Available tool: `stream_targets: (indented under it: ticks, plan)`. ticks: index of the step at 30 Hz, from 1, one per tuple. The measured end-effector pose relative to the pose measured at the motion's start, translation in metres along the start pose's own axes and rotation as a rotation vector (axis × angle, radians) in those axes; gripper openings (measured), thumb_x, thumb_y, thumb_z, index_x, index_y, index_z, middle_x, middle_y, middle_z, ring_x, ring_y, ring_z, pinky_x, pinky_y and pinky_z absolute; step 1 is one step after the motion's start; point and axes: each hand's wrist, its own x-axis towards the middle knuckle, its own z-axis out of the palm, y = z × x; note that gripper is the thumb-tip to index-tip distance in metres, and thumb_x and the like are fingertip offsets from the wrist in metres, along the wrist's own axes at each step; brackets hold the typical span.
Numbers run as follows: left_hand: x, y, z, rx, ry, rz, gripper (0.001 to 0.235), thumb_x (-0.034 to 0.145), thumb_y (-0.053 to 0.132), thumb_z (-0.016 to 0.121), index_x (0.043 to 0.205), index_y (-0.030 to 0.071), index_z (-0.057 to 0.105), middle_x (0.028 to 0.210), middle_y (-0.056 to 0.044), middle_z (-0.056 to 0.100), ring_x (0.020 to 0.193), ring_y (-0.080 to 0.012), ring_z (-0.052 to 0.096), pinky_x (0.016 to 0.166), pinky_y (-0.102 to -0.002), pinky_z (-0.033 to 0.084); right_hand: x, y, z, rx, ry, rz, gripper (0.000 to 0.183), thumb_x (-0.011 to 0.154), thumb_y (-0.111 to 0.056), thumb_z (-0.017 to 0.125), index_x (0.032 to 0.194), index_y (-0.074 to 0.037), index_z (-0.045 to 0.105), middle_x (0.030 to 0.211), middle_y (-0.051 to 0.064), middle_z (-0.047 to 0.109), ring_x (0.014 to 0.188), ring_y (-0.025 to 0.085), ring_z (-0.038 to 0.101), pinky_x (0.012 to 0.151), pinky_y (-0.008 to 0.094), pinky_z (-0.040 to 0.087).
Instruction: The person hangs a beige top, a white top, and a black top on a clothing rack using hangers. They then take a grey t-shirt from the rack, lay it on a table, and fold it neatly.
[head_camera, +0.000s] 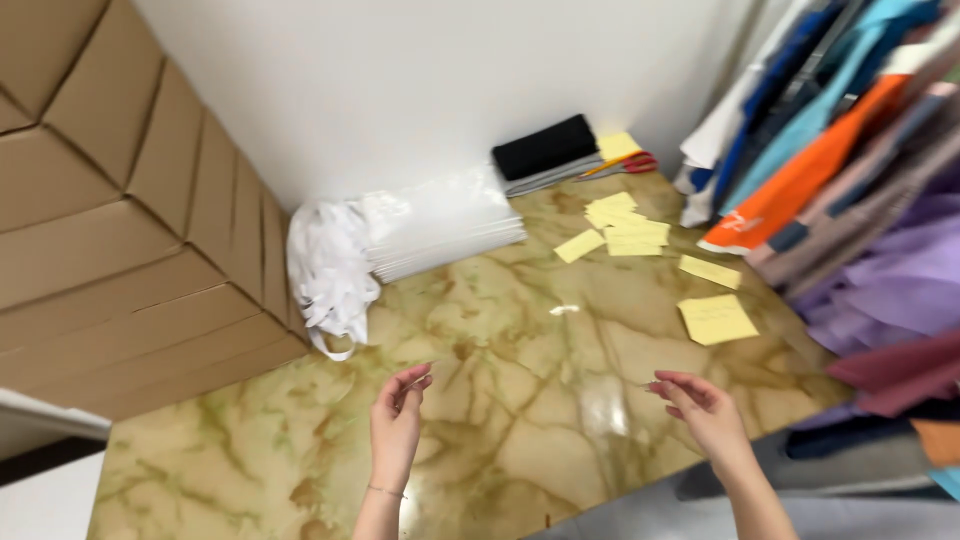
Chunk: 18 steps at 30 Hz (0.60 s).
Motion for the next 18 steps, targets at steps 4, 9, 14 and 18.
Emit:
stream_targets:
  ticks: [4,9,14,18]
  plan:
    - [0.028,-0.002,-0.009,0.009,0.003,-0.043,0.029,0.099,0.002,0.053,0.114,0.005,0.078,0.12,-0.005,0.081,0.111,-0.02,0.079,0.093,-0.027,0.054,0.028,-0.043,0.032,-0.058,-0.036,-0.021,0.027,0.099,-0.01,0.068,0.121,0.0,0.079,0.11,0.021,0.082,0.109,0.025,0.075,0.089,0.038,0.057]
    - [0.094,-0.018,0.016,-0.01,-0.028,0.012,0.026,0.097,0.002,0.057,0.112,0.004,0.078,0.116,-0.008,0.082,0.107,-0.0217,0.08,0.096,-0.027,0.055,0.09,-0.102,0.067,-0.173,-0.113,-0.047,0.025,0.099,-0.009,0.068,0.119,0.001,0.079,0.11,0.02,0.083,0.11,0.025,0.076,0.091,0.037,0.057]
    - [0.17,-0.01,0.067,0.076,-0.102,0.055,0.026,0.097,0.005,0.062,0.116,0.01,0.079,0.112,-0.003,0.083,0.103,-0.013,0.078,0.093,-0.023,0.056,0.218,-0.135,0.102,-0.586,-0.152,-0.249,0.024,0.093,-0.021,0.076,0.114,-0.012,0.083,0.109,0.002,0.085,0.104,0.015,0.075,0.099,0.029,0.052]
    - [0.212,0.006,0.119,0.052,-0.061,0.017,0.022,0.099,0.011,0.062,0.114,0.011,0.079,0.115,0.0,0.083,0.106,-0.0152,0.081,0.088,-0.023,0.057,0.352,-0.144,0.135,-0.782,-0.16,-0.322,0.03,0.094,-0.03,0.069,0.121,-0.023,0.079,0.109,0.0,0.083,0.106,0.014,0.076,0.096,0.031,0.05]
